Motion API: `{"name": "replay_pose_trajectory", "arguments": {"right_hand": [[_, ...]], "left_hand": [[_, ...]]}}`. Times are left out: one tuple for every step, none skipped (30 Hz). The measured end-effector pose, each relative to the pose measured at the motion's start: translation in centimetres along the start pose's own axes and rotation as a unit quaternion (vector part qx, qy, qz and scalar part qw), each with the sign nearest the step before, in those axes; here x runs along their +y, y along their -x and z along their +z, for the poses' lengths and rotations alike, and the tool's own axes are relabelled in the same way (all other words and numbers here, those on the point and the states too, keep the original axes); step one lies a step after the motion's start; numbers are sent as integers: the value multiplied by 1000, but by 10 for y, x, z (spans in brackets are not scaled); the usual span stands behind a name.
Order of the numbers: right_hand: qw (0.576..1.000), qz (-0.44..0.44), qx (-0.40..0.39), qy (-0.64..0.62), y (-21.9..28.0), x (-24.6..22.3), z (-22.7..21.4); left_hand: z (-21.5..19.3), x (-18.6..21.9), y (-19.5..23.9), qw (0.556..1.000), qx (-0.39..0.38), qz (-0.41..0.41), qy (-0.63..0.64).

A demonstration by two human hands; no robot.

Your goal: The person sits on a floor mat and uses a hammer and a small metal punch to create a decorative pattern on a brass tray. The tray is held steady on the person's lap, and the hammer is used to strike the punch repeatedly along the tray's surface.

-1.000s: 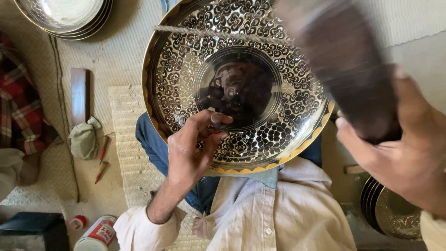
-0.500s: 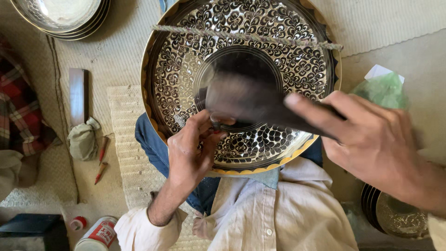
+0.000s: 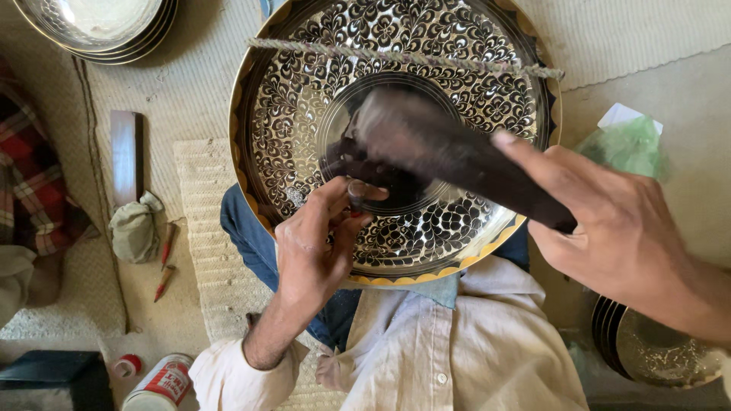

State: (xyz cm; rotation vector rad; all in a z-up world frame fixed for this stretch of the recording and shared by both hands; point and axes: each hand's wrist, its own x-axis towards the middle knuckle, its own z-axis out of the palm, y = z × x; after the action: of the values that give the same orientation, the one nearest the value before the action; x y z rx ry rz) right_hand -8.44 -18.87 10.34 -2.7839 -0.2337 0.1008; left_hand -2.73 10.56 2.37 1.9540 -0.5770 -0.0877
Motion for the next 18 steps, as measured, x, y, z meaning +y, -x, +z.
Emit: {"name": "replay_pose_trajectory", "arguments": {"right_hand": [[997,-22,-18,69,0,0,0],[989,-45,-34,138,0,1,0],[975,-68,-51,206,-1,1,-1],[988,-57,-21,139,-1,1,-1],[996,-45,10,72,-1,1,-1],[999,-33,41,4,-1,1,-1],[997,-36,4,73,-1,1,-1],[988,-40,-33,143,-2,1,-1],[974,-43,-69,211,-3,2,-1],[987,-36,-42,151,-3,3,-1],[995,-29,-13,91,-2,4,0],[999,-23,15,29,-2,5,1],[996,-26,-16,87,-2,7,3],[988,-29,-46,145,0,9,2],[976,-31,-75,203,2,11,2],[989,-25,-47,141,3,12,3],[997,-19,-19,79,4,13,4],[1000,-13,11,15,4,13,5]], "left_hand": [[-1,1,0,1000,-7,11,29],[-1,2,-1,999,-8,11,29],[-2,4,-2,999,-9,11,30],[-2,5,-3,999,-11,11,30],[-3,6,-3,999,-12,7,29],[-3,6,-3,1000,-12,3,27],[-3,7,-4,1000,-12,-1,26],[-4,7,-4,1000,-13,-5,23],[-4,7,-4,1000,-14,-8,21],[-4,7,-4,1000,-16,-11,19],[-4,6,-4,1000,-10,-1,1],[-3,5,-5,1000,-4,8,-17],[-3,4,-4,999,2,17,-35],[-4,4,-4,1000,-2,11,-18],[-4,4,-2,1000,-6,6,0],[-4,4,-1,1000,-11,-1,19],[-3,3,-1,1000,-10,-6,-4],[-2,2,-1,999,-8,-12,-29]]}}
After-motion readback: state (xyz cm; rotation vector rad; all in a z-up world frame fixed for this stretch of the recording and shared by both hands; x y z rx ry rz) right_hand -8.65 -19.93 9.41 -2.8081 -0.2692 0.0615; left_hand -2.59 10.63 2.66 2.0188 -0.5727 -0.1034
